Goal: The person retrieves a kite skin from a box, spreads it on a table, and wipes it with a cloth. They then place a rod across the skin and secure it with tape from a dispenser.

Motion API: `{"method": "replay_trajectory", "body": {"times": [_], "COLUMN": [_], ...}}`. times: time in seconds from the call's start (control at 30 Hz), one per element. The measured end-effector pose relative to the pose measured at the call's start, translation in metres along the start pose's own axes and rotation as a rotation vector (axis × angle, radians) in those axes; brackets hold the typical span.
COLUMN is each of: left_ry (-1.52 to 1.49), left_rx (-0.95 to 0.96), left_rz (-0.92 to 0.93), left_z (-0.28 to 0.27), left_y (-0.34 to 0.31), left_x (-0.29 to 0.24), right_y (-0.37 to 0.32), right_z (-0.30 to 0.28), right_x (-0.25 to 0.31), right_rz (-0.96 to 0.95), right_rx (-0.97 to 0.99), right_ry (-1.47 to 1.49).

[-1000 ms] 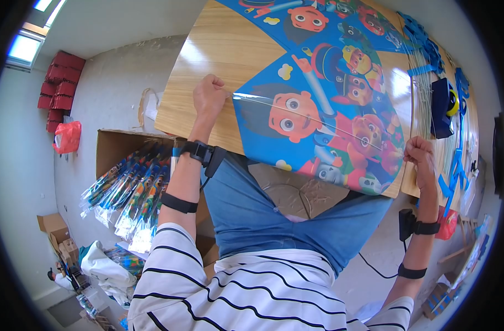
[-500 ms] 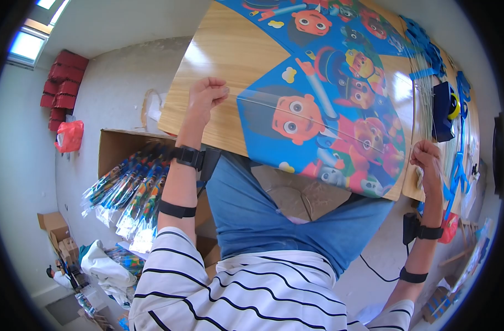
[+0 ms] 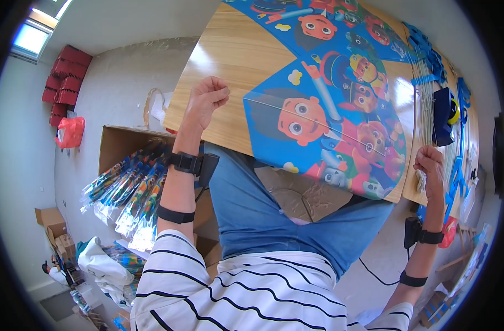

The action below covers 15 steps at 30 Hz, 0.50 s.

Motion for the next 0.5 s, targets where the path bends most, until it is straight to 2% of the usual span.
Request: {"method": "replay_trajectory", "body": {"times": [0.17, 0.27, 0.37, 0.5], "left_ry": [0.063, 0.116, 0.070, 0.257], "left_rx": [-0.032, -0.090, -0.043, -0.090], "left_rz": [-0.044, -0.034, 0.031, 0.006], "left_z": [0.004, 0.000, -0.004, -0.007], "left_y": [-0.004, -0.002, 0.006, 0.012], "left_x": [-0.006, -0.008, -0.004, 0.001], "right_y": [-0.002, -0.006, -0.009, -0.010], "right_z": [0.002, 0.003, 0.004, 0.003], "right_x": [0.006, 0.014, 0.019, 0.020], "right_rz": [-0.012, -0.020, -0.023, -0.029], "right_rx": [0.001, -0.011, -0.006, 0.016], "right_ry": [-0.023, -0.024, -0.028, -0.037]}}
Point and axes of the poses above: each hand's wrist, its own y-axis towards the middle knuckle, its own z-axis out of the palm, x = y × z, the point moved 9 cm from there along y, towards the middle knuckle, and after that the axes turned 10 degrees about x, right-handed, at the moved point
